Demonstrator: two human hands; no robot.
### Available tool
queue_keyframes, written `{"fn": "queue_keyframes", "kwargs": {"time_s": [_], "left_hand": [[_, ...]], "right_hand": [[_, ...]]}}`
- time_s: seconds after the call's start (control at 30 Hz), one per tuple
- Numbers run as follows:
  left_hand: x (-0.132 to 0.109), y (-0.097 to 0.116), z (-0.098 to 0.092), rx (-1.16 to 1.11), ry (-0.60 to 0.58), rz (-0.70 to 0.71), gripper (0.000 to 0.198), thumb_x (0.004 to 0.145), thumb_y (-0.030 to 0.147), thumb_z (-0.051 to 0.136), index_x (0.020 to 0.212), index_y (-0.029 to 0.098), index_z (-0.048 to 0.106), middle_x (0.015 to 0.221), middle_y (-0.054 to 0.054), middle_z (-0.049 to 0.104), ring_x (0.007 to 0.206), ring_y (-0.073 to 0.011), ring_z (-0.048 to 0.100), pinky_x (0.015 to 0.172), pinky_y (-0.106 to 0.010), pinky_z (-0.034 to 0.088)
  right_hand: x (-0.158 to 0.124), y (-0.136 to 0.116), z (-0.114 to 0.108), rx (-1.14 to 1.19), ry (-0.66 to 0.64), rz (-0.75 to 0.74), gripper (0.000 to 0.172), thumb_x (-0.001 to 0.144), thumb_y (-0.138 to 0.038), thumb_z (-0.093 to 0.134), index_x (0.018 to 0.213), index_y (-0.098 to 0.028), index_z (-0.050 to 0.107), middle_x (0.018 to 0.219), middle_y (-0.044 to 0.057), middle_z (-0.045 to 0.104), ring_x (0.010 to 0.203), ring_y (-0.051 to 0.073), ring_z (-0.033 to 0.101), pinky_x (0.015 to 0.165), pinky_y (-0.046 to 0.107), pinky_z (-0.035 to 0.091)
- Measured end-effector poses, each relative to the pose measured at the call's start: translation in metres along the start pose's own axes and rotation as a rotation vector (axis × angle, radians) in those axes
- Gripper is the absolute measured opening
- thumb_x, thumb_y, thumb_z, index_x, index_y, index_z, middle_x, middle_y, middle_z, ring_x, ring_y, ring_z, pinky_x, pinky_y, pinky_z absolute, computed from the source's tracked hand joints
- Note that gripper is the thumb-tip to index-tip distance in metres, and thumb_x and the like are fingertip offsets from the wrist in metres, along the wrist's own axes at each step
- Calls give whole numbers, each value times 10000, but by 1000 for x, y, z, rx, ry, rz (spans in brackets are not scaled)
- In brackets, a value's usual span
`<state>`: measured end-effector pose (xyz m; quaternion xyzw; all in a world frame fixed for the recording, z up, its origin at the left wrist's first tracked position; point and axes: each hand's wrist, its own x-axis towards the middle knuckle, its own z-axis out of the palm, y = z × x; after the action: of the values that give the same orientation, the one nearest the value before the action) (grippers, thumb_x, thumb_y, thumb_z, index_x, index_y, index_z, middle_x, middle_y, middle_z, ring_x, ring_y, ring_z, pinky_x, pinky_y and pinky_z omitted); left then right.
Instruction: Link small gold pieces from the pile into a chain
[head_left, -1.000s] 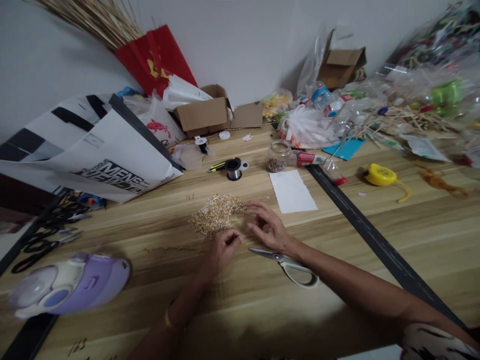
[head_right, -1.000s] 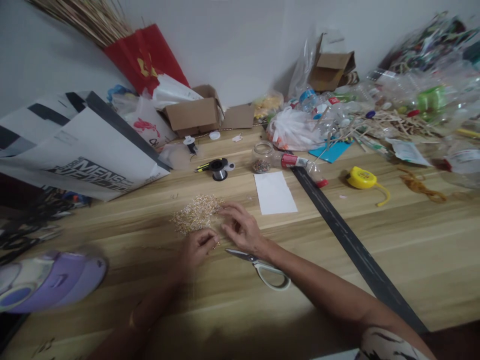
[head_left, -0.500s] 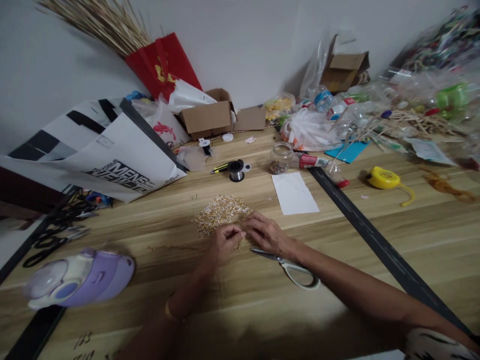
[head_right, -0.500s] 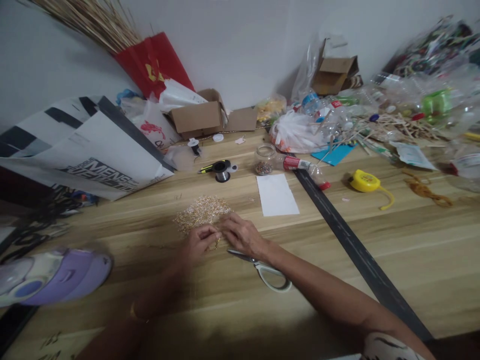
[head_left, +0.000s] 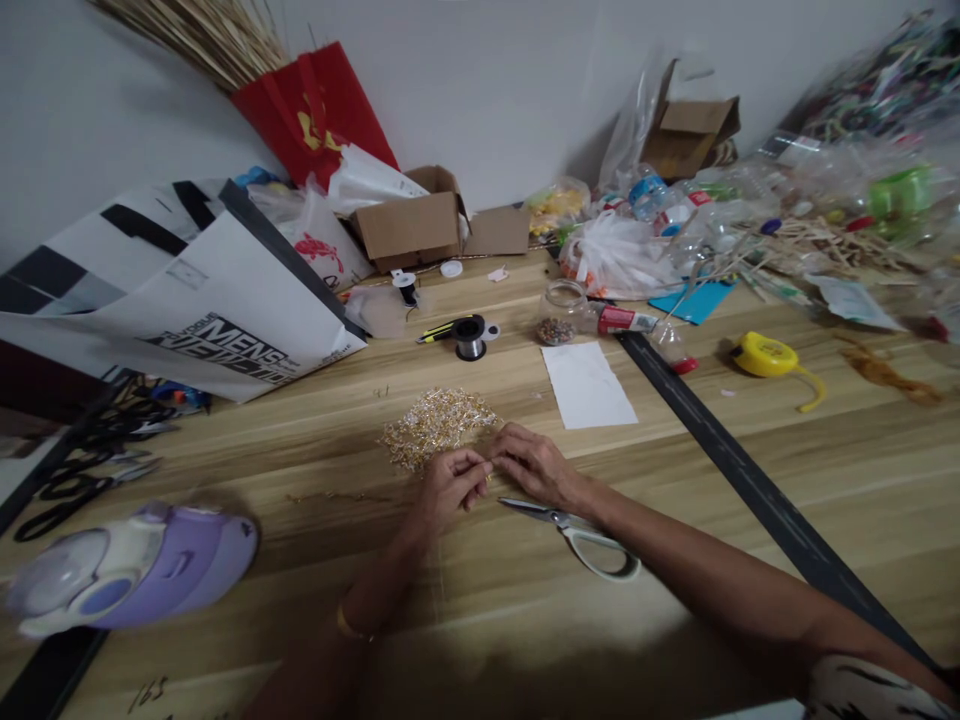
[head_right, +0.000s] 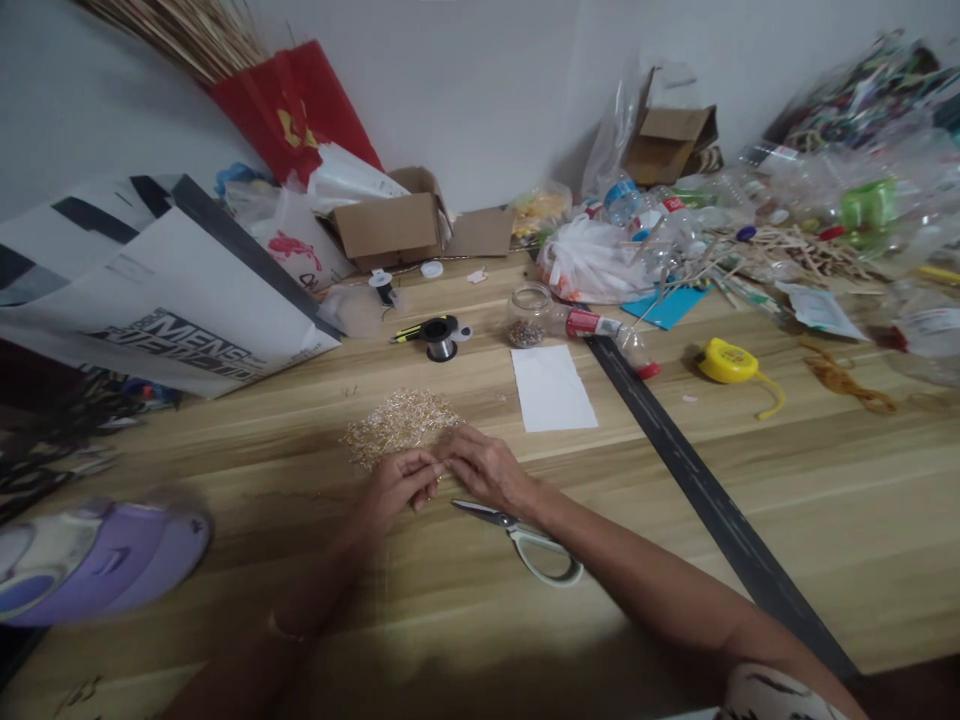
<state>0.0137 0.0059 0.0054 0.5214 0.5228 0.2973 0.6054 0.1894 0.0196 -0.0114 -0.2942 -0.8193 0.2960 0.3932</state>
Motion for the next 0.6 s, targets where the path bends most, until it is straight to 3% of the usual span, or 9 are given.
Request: {"fn": "queue_keyframes", "kwargs": {"time_s": [0.43,0.6], "left_hand": [[-2,1,-3,-33,-90,5,281,694,386,641,630,122,568,545,21,562,410,-49,462,426,-171,369],[-1,-5,-5,-85,-46,21,280,686,380,663,639,117,576,539,21,560,418,-46,463,426,-165,371]], "right_hand": [[2,0,3,91,1,73,184,900,-259,476,796,-152,583,787,58,573,732,146,531,670,257,427],[2,3,2,356,-24,335,184,873,-294,495,869,-136,588,729,23,560,609,108,493,547,216,394]]}}
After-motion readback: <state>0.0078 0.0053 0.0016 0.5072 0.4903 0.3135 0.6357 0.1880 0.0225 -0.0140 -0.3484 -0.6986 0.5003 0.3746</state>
